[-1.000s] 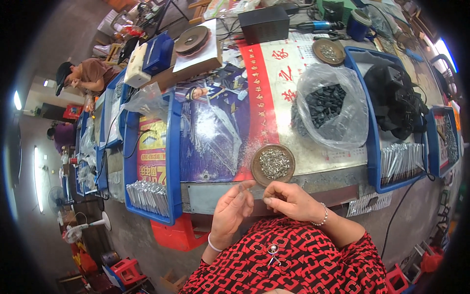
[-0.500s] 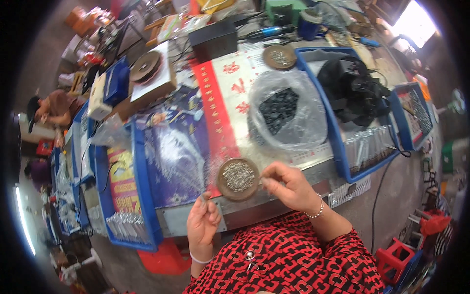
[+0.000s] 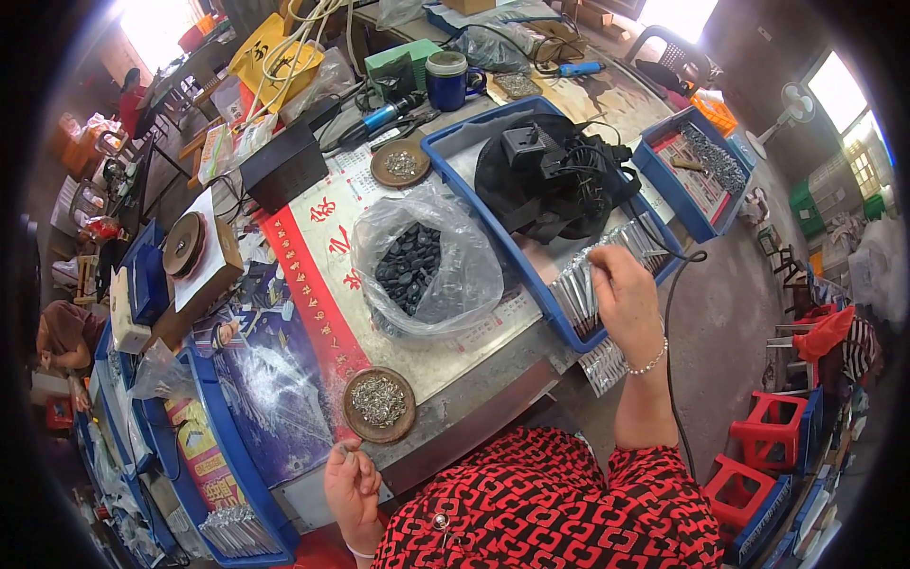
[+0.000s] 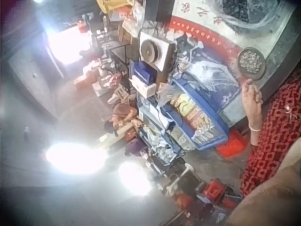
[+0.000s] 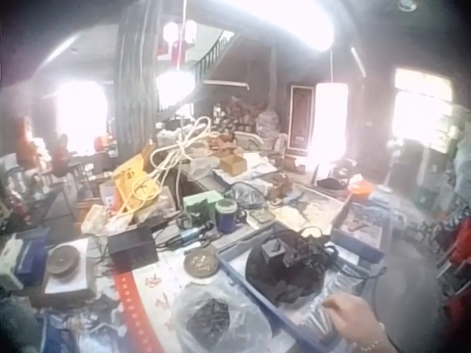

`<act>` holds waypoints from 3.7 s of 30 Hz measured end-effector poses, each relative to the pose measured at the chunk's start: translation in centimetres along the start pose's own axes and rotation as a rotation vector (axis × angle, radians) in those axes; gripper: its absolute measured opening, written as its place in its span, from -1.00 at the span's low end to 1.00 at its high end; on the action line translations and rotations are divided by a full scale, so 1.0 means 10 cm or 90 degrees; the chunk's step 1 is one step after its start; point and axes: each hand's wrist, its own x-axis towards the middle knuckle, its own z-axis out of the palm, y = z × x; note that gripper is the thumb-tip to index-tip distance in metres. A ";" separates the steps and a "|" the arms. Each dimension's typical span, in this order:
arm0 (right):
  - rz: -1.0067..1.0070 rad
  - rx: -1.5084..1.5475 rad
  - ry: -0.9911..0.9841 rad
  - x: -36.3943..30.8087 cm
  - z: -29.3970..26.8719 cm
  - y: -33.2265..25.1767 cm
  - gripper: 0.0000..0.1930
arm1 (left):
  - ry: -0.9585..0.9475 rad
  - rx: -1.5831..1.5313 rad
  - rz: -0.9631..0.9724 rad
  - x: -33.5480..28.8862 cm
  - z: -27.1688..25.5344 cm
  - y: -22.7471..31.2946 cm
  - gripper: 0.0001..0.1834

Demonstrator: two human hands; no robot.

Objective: The person assembles keys by taking metal key blades, plastic key heads, and small pins from trays and containers, then inserting the metal blades into the plastic heads and fitting pins into the assemblies by hand.

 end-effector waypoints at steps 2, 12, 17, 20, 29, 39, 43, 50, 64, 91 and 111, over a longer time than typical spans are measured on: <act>-0.095 -0.081 -0.061 -0.03 0.02 0.16 -0.80 | -0.007 0.007 -0.008 0.04 0.04 -0.02 -0.79; -0.069 -0.105 -0.157 -0.09 0.23 0.38 -0.77 | -0.078 0.074 -0.056 0.07 0.21 -0.02 -0.78; -0.083 -0.065 -0.213 -0.04 0.20 0.51 -0.83 | -0.099 0.089 -0.044 0.02 0.19 -0.08 -0.75; -0.069 -0.094 -0.228 0.00 0.27 0.52 -0.85 | -0.112 0.085 -0.054 0.02 0.21 -0.05 -0.75; -0.050 -0.151 -0.172 -0.05 0.36 0.42 -0.77 | -0.152 0.076 -0.044 0.13 0.14 -0.04 -0.76; -0.052 -0.106 -0.211 -0.06 0.23 0.74 -0.73 | -0.148 0.100 -0.045 0.13 0.15 -0.09 -0.75; -0.031 -0.118 -0.213 -0.08 0.10 0.74 -0.82 | -0.173 0.105 -0.035 0.15 0.17 -0.10 -0.76; -0.077 -0.028 -0.156 -0.17 -0.13 -0.56 -0.87 | -0.131 0.139 0.041 0.14 0.13 -0.17 -0.71; 0.065 0.642 -0.643 -0.77 0.93 -1.41 -0.92 | -0.143 0.119 0.130 -0.05 0.05 -0.10 -0.79; -0.114 0.556 -0.630 -0.87 1.28 -1.47 -0.90 | -0.064 0.278 0.223 -0.05 0.24 0.06 -0.89; 0.035 0.515 -0.610 -0.87 1.21 -1.32 -0.94 | -0.034 0.319 0.256 -0.02 0.23 -0.15 -0.87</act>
